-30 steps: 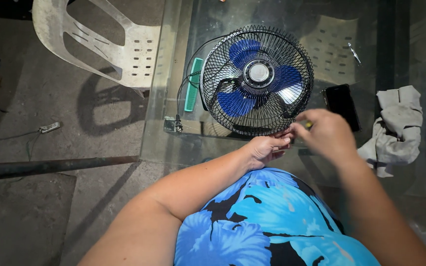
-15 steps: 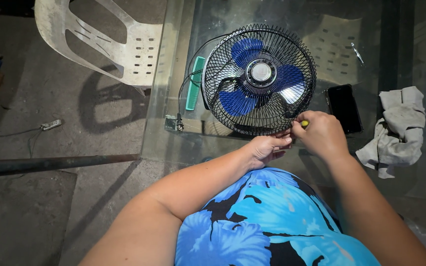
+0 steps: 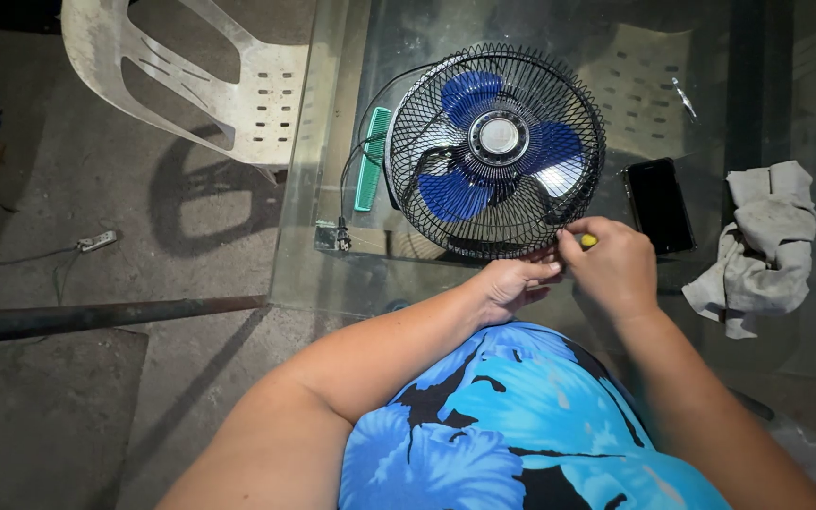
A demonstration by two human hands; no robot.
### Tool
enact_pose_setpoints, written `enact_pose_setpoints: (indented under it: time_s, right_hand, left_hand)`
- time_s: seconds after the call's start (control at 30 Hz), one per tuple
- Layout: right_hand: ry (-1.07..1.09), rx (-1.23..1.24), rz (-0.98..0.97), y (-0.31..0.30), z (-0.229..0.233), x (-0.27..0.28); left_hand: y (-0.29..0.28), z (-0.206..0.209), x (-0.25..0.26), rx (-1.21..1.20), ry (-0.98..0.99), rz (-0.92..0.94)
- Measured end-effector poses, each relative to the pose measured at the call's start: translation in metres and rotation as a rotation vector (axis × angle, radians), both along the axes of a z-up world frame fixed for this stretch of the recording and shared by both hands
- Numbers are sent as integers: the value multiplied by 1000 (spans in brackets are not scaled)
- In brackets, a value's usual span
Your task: The person uses a yellow-handled screwdriver to loosen and remove screws from the front grille of a small electric fan placed on a glass table. They then lift off the front grille and wipe it with a white cloth.
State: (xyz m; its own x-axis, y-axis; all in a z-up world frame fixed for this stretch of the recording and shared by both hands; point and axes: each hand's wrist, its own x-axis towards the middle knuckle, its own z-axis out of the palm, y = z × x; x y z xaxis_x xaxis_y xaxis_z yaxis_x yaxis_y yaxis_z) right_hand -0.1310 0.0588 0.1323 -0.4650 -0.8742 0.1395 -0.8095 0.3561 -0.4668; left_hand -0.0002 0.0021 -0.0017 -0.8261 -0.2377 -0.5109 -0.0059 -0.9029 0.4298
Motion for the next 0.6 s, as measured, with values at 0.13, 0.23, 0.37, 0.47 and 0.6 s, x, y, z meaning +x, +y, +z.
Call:
enact_pose_setpoints:
  time_s: [0.13,0.23,0.37,0.47,0.6]
  right_hand:
    - [11,-32,56,1,-2,-2]
    - [0,-23,59,1,-3,-3]
    - [37,-52,61,1,-6,-5]
    - [9,-84,53,2,-9,-8]
    - [-117,-23,-23,8,-12,-25]
  left_hand:
    - [0,-3,-1,24,38,2]
    - [-1,-1,0,25,50,5]
    - [-2,9,3,15,22,-1]
    - [-3,18,5,-7,9,-20]
    - [-8,16,12,-111,-74,-120]
